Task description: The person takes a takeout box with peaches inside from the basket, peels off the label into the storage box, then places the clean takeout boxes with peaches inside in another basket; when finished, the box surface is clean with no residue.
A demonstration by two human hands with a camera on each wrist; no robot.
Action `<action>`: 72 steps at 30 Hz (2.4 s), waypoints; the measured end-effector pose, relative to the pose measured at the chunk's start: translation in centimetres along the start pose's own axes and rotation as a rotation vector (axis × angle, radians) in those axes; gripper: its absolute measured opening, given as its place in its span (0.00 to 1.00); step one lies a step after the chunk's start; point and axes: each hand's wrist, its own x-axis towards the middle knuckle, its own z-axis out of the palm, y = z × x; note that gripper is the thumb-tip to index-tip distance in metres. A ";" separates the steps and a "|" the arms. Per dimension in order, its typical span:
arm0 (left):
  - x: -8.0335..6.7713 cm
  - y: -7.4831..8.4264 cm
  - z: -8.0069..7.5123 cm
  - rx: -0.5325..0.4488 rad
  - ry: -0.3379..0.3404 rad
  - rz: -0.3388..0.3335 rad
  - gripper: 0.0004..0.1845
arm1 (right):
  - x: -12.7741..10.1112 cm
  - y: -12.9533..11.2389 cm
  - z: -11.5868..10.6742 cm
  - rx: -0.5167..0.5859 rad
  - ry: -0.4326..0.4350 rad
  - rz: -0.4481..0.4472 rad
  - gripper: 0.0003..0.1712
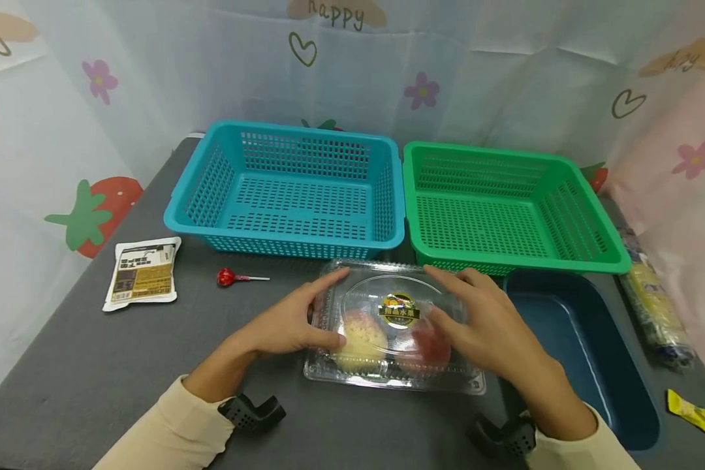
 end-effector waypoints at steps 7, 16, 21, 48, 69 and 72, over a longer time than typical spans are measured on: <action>0.0 -0.2 0.1 -0.023 0.010 0.009 0.53 | 2.2 0.1 1.1 0.076 -0.071 -0.047 0.28; 0.0 -0.1 0.1 0.001 0.012 0.003 0.53 | 3.5 0.3 2.2 0.128 -0.150 -0.032 0.25; 0.0 -0.3 0.1 -0.013 0.010 0.016 0.53 | 4.1 0.2 2.6 0.119 -0.182 -0.036 0.22; 0.0 0.0 0.0 -0.020 0.012 0.007 0.53 | 4.5 -0.2 3.2 0.183 -0.130 0.053 0.06; 0.1 0.2 0.0 -0.055 0.011 -0.034 0.54 | 4.0 -1.3 -0.2 0.273 -0.059 0.048 0.05; 0.1 0.3 0.0 -0.054 0.010 -0.037 0.54 | 3.9 -1.2 -0.7 0.269 -0.067 0.042 0.05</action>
